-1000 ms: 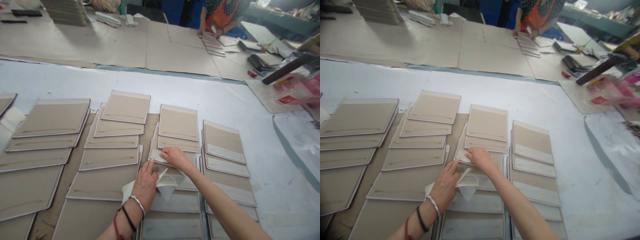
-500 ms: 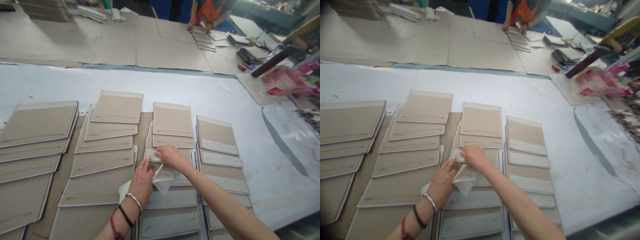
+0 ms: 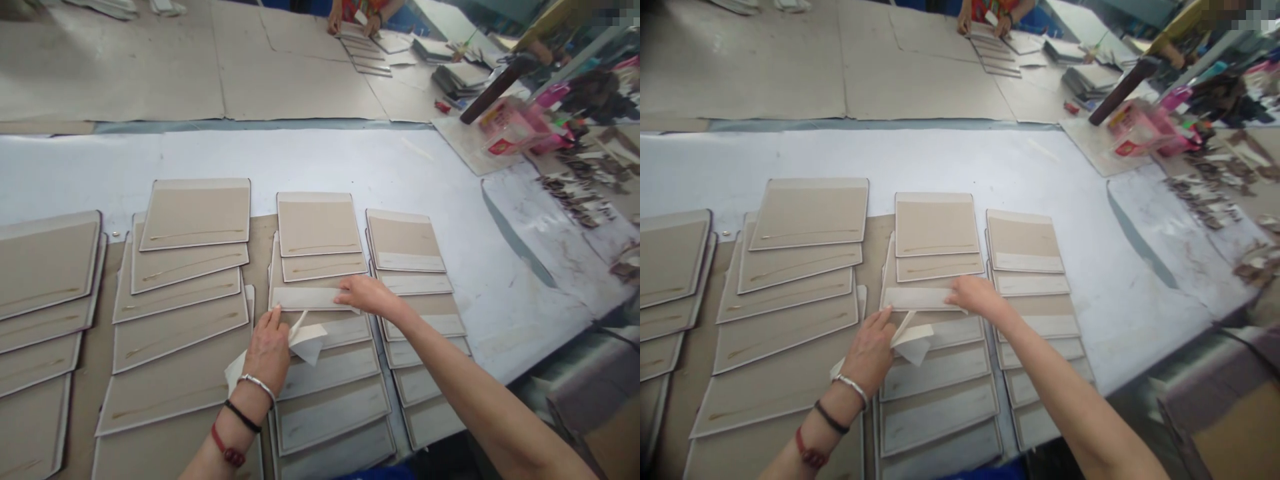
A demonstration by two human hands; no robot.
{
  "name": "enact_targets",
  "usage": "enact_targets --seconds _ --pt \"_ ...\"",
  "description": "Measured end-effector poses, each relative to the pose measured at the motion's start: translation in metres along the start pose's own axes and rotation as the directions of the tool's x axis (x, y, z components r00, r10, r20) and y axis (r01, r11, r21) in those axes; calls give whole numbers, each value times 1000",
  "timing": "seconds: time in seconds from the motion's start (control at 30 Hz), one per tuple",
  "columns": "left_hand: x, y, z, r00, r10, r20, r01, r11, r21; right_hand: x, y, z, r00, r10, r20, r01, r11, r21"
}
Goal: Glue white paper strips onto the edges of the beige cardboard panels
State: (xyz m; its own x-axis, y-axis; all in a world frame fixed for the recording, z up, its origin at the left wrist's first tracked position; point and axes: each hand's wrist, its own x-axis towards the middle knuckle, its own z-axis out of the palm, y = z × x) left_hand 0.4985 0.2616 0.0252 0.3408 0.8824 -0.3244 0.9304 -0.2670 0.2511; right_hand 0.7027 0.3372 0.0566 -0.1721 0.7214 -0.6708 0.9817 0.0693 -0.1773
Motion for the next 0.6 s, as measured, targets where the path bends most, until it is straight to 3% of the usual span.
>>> enact_targets --seconds 0.13,0.33,0.6 --pt "-1 -3 5 998 38 -50 -37 999 9 -9 21 13 996 55 -67 -50 996 75" --pt "-1 -4 8 995 78 -59 -74 995 69 -6 19 30 972 174 -161 -157 981 114" --pt "-2 -6 12 992 111 -66 -102 987 127 -5 21 39 967 164 -197 -147 984 102"
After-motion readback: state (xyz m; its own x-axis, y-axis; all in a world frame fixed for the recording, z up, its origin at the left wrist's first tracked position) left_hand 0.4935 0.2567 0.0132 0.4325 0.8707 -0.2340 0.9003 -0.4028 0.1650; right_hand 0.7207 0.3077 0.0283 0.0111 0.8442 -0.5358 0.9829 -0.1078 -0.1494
